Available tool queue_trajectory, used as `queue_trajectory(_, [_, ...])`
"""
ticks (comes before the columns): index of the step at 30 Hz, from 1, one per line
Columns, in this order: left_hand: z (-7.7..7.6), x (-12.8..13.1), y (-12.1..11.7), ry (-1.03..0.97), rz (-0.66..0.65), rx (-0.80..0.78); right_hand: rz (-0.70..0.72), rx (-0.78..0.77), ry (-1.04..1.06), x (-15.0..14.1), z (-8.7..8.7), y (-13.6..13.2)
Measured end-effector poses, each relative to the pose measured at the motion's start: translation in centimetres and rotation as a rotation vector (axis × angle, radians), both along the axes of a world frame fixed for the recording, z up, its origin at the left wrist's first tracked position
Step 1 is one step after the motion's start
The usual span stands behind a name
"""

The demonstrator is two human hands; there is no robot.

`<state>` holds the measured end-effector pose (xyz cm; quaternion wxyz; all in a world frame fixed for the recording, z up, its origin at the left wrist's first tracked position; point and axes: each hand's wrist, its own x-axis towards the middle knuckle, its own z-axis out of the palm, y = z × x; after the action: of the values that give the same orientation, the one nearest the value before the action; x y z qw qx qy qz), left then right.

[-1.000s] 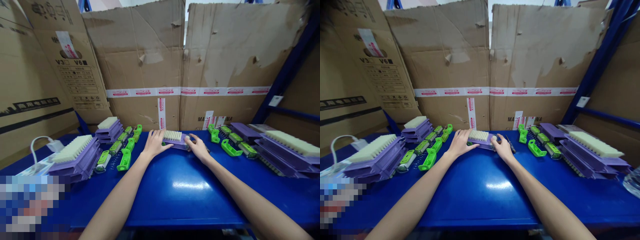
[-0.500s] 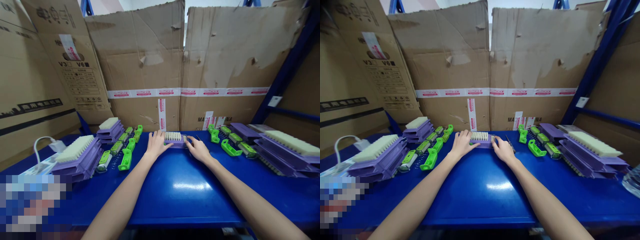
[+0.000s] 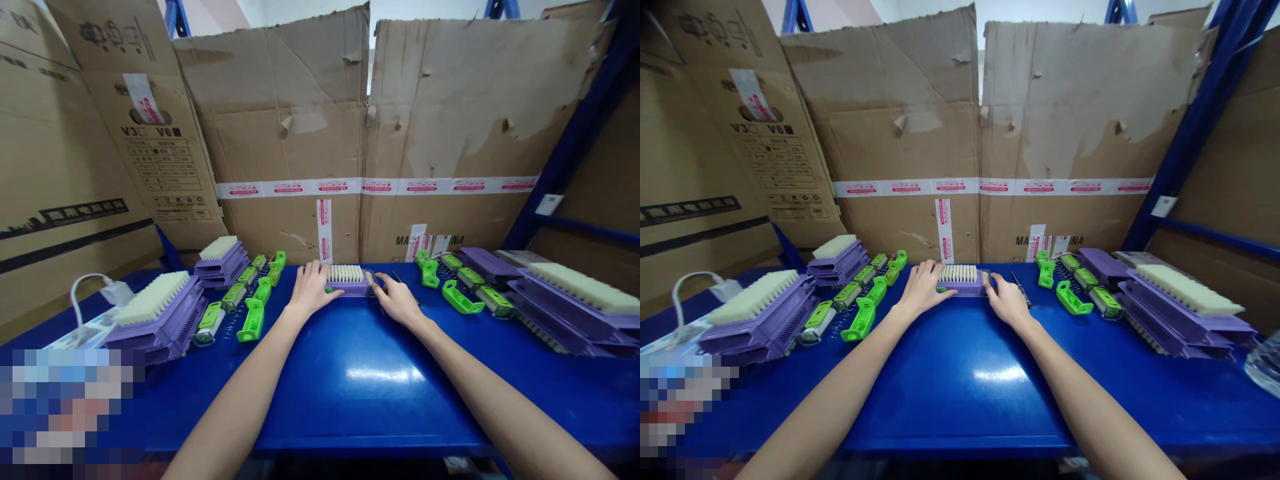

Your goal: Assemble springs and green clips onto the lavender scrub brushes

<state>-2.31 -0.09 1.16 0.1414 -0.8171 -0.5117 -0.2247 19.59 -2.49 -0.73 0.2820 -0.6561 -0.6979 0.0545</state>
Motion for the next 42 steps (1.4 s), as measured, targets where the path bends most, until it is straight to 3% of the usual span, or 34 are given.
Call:
queue_trajectory(7, [-1.8, -1.5, 1.8, -0.443, -0.275, -0.326, -0.028, 0.031, 0.017, 0.4, -0.4, 0.4])
queue_trajectory(14, [-1.5, -2.4, 2.3, -0.659, -0.361, -0.524, -0.014, 0.062, 0.019, 0.5, -0.5, 0.5])
queue_trajectory(21, [-1.0, -2.2, 1.7, -0.678, -0.317, -0.531, -0.003, 0.052, 0.013, 0.7, -0.7, 0.6])
queue_trajectory(30, [-1.6, -2.0, 2.1, -0.576, -0.303, -0.417, 0.020, 0.072, 0.006, 0.7, -0.8, 0.5])
queue_trajectory(42, [-1.6, -1.4, 1.5, -0.421, -0.236, -0.389, 0.032, 0.053, 0.003, 0.7, -0.6, 0.5])
